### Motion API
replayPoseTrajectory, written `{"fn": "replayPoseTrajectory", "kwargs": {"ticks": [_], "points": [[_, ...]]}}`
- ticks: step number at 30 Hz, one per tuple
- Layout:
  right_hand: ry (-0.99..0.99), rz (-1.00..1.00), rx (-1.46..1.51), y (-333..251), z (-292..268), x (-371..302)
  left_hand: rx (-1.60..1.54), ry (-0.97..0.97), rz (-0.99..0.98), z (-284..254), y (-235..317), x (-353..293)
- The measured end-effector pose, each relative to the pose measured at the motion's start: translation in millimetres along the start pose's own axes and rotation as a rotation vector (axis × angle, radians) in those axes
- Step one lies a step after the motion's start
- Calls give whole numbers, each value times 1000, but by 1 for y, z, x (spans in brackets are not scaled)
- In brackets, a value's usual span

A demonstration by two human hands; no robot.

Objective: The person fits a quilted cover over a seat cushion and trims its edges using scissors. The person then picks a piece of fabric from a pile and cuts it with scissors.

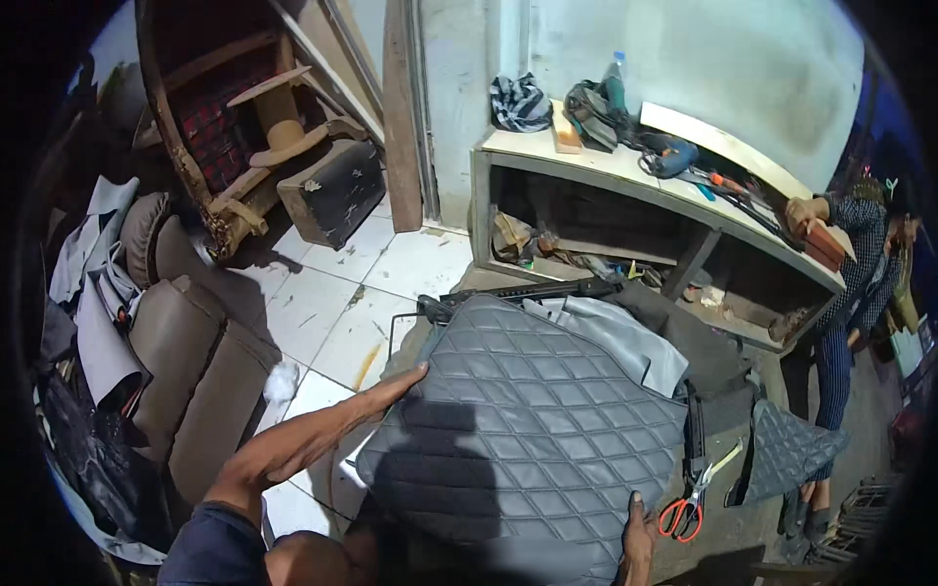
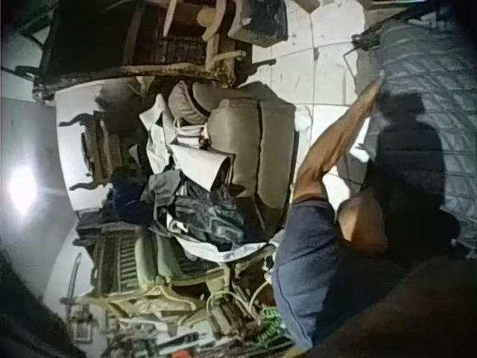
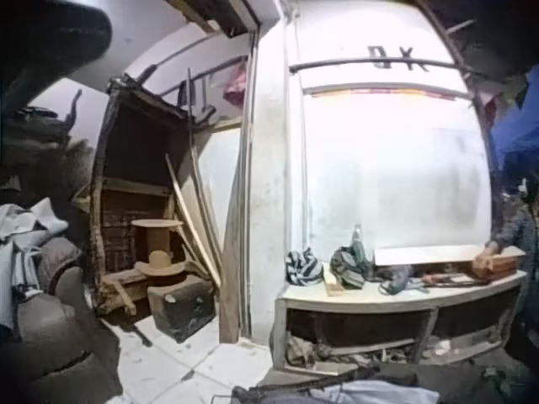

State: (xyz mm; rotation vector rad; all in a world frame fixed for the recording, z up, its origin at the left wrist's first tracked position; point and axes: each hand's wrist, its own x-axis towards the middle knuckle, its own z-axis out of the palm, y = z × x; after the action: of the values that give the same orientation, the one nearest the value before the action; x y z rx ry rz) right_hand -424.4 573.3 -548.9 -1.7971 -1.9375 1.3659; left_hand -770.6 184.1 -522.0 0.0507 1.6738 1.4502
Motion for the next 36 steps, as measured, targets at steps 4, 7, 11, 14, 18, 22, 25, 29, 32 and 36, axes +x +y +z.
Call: {"fn": "replayPoseTrajectory", "kwargs": {"ticks": [4, 7, 11, 14, 18, 22, 25, 29, 32, 36], "points": [[-62, -173, 14, -44, 10, -30, -66, -62, 50, -43, 14, -21], [-120, -167, -4, -91, 39, -49, 54, 150, 90, -57, 56, -51], [-158, -189, -52, -106, 118, -62, -195, 106, 196, -150, 26, -41], [-211, -137, 90, -102, 162, -71, -129, 187, 136, -178, 37, -48], [-235, -105, 137, -87, 202, -77, -96, 185, 96, -224, 5, -25], [-330, -213, 181, -78, 211, -78, -178, 285, 114, -232, -27, -4], [-151, -258, -16, -76, 217, -79, -194, 277, 70, -241, -43, -7], [-274, -309, -129, -94, 171, -104, -151, 261, -18, -259, -77, 4], [-132, -487, -134, -72, 124, -124, -88, 279, -53, -273, -97, 12], [-136, -120, -108, -49, 31, -155, 167, 530, 5, -305, -110, 24]]}}
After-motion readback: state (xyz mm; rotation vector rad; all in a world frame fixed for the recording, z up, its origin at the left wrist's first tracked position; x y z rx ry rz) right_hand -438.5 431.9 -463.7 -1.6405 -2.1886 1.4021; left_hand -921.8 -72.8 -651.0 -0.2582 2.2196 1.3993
